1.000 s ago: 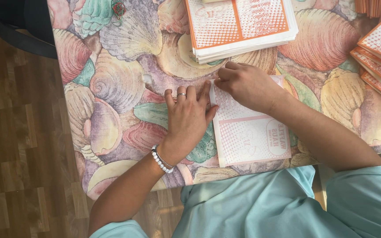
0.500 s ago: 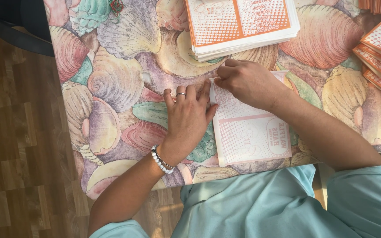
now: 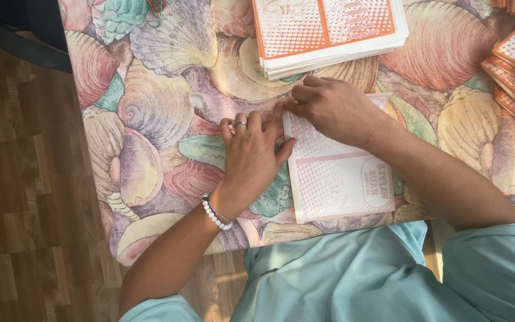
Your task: The person is manually folding flat paper bags along pre-defined creases and stacking them on a table.
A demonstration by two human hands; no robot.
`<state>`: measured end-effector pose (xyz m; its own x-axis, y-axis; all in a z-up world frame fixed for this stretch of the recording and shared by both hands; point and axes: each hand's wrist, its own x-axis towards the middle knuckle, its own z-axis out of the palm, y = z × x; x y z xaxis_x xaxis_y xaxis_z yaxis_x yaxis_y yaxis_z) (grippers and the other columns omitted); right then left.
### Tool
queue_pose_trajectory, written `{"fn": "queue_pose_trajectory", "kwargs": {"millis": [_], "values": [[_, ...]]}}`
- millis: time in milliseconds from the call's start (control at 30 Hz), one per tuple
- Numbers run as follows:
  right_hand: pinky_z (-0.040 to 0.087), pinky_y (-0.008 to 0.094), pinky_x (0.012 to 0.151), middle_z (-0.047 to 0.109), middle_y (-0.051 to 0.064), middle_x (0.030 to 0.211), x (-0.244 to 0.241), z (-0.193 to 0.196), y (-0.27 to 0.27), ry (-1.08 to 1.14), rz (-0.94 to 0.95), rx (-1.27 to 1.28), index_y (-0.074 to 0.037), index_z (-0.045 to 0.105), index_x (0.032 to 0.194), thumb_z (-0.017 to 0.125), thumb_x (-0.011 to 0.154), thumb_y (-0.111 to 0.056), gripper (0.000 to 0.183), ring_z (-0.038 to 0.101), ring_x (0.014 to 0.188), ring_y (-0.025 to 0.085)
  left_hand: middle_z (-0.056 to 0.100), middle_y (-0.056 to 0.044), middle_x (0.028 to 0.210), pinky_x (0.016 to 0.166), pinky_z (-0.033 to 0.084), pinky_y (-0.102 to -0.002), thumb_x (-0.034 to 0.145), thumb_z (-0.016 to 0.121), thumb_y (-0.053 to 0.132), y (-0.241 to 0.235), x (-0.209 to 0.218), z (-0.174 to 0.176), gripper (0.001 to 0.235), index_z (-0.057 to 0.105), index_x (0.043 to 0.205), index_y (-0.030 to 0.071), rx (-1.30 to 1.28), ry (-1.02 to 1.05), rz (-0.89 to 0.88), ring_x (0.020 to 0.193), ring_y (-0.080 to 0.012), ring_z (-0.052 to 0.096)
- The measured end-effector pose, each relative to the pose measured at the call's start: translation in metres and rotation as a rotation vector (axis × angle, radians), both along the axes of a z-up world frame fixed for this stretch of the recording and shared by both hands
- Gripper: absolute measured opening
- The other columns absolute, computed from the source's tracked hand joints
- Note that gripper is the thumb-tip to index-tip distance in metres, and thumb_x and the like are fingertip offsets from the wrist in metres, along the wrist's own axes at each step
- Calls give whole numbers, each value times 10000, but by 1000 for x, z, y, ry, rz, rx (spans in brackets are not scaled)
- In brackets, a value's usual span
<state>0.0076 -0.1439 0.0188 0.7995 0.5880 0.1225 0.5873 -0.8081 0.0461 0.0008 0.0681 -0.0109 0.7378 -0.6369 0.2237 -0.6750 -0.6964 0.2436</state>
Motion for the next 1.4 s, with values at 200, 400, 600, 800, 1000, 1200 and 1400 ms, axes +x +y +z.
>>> {"fn": "queue_pose_trajectory", "kwargs": {"millis": [200,400,600,800,1000,1200,1400], "values": [[549,241,763,633,-12,869,-3,-12,-10,-35,20,14,-132,771,1023,643,1018,-166,132,632,913,132,515,-100,877,970,221,-644,967,598,522,-7,0,7,633,589,1414,74,182,-40,21,916,-292,479],[542,233,766,608,-21,844,-5,-8,-6,-53,18,-29,-136,763,984,637,1018,-169,135,620,880,126,501,-115,901,984,214,-685,913,639,579,-5,4,6,713,581,1406,67,131,-28,33,956,-323,480],[557,258,797,620,-15,870,-7,-15,-5,-76,30,-41,-115,763,899,658,979,-130,133,653,966,164,471,-262,1516,1240,99,-617,1032,562,169,-12,-1,6,737,159,1630,20,-49,142,-190,1447,-377,420],[559,243,922,692,48,957,-22,-10,-39,23,-72,54,-83,783,1035,600,1045,-106,184,680,1092,177,510,-281,1451,1242,160,-599,977,566,131,-19,-4,-16,729,222,1596,-42,33,-40,-194,1402,-392,475],[597,364,817,725,99,994,-39,-25,-111,51,-212,259,-56,794,1093,634,990,33,211,719,1103,268,519,-223,1351,1222,193,-618,896,578,125,-29,1,-21,692,373,1531,-58,144,-108,-168,1309,-358,519],[603,332,845,751,52,1013,-38,-26,-126,43,-236,212,-118,809,1092,656,980,-18,214,728,1073,230,549,-196,1223,1218,202,-611,859,583,98,-44,2,-14,619,486,1440,-90,214,-99,-102,1202,-327,572],[591,288,825,727,7,941,-43,-8,-112,18,-144,111,-169,786,1136,662,970,-81,225,715,1012,169,550,-197,1217,1207,258,-589,851,595,96,-43,-4,-11,571,522,1388,-83,204,-161,-78,1226,-336,586]]}}
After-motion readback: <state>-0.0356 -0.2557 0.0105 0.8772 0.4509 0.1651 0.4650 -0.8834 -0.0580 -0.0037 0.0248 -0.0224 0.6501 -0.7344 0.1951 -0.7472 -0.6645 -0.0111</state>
